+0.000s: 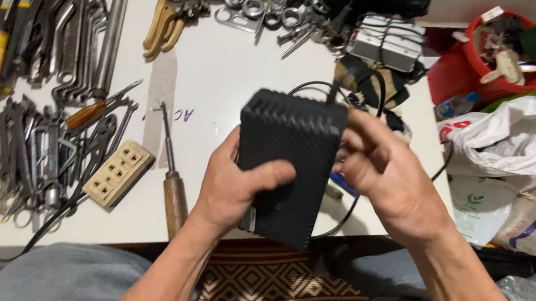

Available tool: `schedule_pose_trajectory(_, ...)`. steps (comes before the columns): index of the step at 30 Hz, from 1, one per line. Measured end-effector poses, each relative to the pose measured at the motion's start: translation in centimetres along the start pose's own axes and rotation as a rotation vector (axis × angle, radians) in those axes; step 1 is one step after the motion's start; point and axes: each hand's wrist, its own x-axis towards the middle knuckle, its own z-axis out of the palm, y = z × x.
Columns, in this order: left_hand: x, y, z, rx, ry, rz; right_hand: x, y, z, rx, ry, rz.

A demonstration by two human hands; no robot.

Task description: The person assembles a black electronic device by aligning and snapping the casing halves together. They rotate the device to check the fit and press along the edges to secure the closure.

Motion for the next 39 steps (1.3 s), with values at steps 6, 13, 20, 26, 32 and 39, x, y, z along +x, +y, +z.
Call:
schedule_pose_trajectory(6, 0.3, 1.2, 0.5, -0.592, 0.168, -0.214, -0.9, -0.5, 2.9, -0.057, -0.055, 0.599)
schedule_pose_trajectory(13, 1.9, -0.5, 0.1, -0.802, 0.332, -0.359, -0.9, 0.1, 1.6, -0.334, -0.212, 0.479)
schedule_pose_trajectory(20, 2.4, -0.6, 0.2, -0.928, 0.379, -0.422, -1.5, 0.4, 2.1, -0.781, -0.176, 0.436)
schedule_pose_trajectory(26, 1.8, 0.7, 0.9, -0.805, 0.482, -0.41, -2.6, 4.3, 1.9, -1.015, -0.053, -0.15)
schedule_pose_trajectory(32, 1.9, 0.3, 0.5, -0.8, 0.452, -0.385, -1.5, 2.4, 1.9, -0.74, -0.059, 0.235)
schedule_pose_trajectory(39, 2.0, -0.6, 0.3, -0.878, 0.299, -0.246, -1.1, -1.1, 2.8, -0.873, 0.038, 0.607)
